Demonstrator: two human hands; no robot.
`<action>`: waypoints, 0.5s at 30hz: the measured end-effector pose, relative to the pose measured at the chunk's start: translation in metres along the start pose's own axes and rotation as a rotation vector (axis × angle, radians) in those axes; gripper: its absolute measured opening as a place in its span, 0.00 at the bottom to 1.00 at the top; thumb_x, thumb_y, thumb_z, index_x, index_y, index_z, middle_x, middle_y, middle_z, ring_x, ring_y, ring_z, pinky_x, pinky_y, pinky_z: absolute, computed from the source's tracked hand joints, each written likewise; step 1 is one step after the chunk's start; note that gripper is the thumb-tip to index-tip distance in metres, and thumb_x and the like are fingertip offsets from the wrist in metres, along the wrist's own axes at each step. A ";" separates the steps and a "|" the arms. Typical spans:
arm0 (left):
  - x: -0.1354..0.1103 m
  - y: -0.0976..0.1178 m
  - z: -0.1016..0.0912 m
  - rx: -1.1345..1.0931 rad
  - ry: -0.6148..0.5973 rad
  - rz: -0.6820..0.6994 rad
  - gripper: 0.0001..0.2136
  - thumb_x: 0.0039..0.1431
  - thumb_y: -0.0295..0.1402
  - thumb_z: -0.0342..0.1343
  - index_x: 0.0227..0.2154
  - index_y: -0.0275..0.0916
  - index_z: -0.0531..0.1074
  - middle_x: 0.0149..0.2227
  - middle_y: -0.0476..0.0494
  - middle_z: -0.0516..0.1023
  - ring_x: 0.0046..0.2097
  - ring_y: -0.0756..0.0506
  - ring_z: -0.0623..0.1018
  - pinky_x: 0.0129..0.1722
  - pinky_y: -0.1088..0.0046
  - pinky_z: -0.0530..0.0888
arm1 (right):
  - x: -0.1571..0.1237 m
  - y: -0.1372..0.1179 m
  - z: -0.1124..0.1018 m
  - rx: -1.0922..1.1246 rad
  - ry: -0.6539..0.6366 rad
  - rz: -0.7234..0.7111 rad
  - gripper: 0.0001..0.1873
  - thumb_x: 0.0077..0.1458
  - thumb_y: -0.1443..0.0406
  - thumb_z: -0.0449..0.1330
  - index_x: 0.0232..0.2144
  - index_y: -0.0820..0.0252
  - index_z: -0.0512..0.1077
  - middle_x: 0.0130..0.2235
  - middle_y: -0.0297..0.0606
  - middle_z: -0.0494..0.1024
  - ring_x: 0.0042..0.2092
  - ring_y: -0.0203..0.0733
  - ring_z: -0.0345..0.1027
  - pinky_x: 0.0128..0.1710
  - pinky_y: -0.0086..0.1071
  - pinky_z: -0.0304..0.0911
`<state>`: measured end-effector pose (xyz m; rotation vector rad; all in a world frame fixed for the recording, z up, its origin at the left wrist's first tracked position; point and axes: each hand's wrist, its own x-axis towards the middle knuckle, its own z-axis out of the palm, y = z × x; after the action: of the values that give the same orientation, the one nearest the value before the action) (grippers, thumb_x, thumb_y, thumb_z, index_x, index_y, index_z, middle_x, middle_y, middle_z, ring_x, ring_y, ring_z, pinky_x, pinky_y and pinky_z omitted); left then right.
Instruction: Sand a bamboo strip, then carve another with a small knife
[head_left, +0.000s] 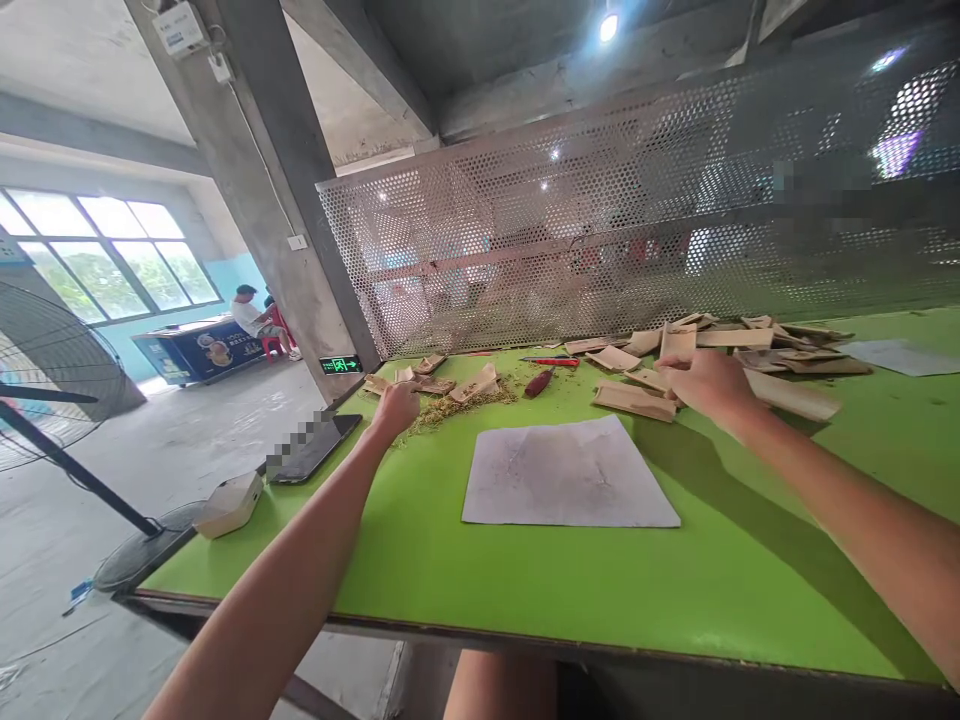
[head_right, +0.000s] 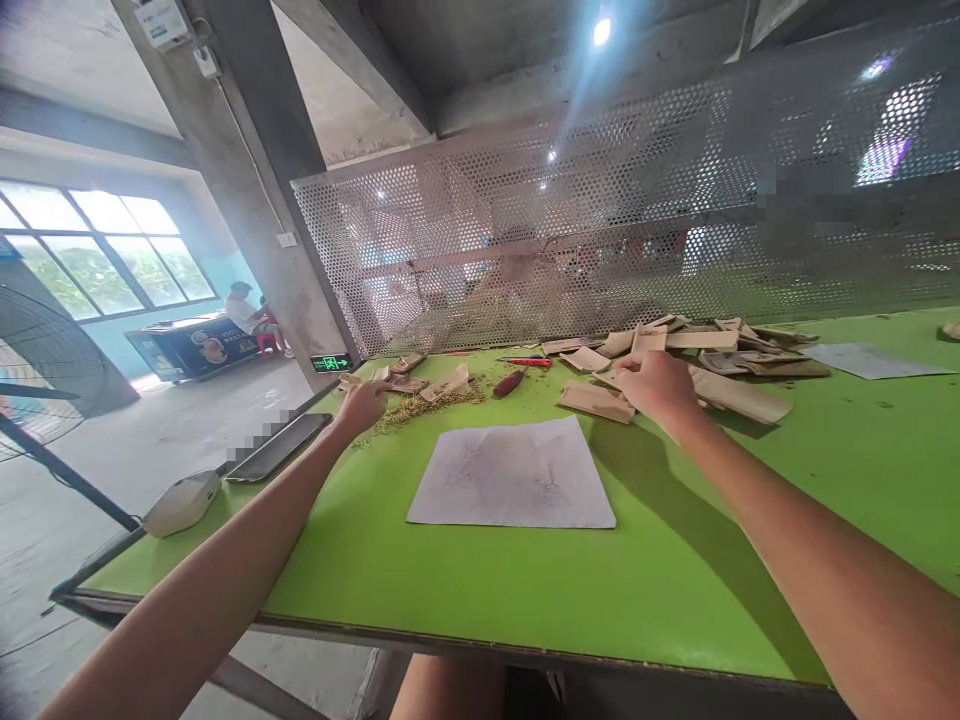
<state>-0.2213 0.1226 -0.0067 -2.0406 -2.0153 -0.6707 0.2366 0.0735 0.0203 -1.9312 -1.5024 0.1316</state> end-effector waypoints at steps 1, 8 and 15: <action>0.000 0.004 0.001 -0.010 -0.006 0.032 0.21 0.54 0.25 0.47 0.48 0.33 0.79 0.47 0.35 0.81 0.46 0.40 0.79 0.48 0.68 0.73 | -0.004 -0.006 0.000 0.025 -0.023 -0.011 0.16 0.55 0.66 0.56 0.43 0.61 0.80 0.24 0.38 0.79 0.32 0.42 0.74 0.32 0.29 0.60; -0.007 0.025 0.003 -0.080 -0.021 0.167 0.19 0.56 0.25 0.47 0.45 0.34 0.80 0.49 0.39 0.81 0.50 0.41 0.78 0.53 0.68 0.72 | -0.020 -0.023 0.006 0.008 -0.108 -0.143 0.15 0.55 0.66 0.56 0.40 0.61 0.81 0.23 0.38 0.78 0.28 0.42 0.72 0.30 0.30 0.60; 0.016 0.067 0.002 -0.109 -0.040 0.175 0.20 0.57 0.28 0.49 0.50 0.33 0.77 0.49 0.40 0.81 0.47 0.43 0.80 0.48 0.73 0.74 | -0.021 -0.019 0.014 0.073 -0.223 -0.175 0.15 0.54 0.67 0.56 0.40 0.60 0.80 0.18 0.34 0.76 0.28 0.41 0.73 0.28 0.28 0.60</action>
<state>-0.1560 0.1342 0.0103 -2.2766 -1.8296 -0.7248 0.2072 0.0634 0.0137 -1.7634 -1.7800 0.3288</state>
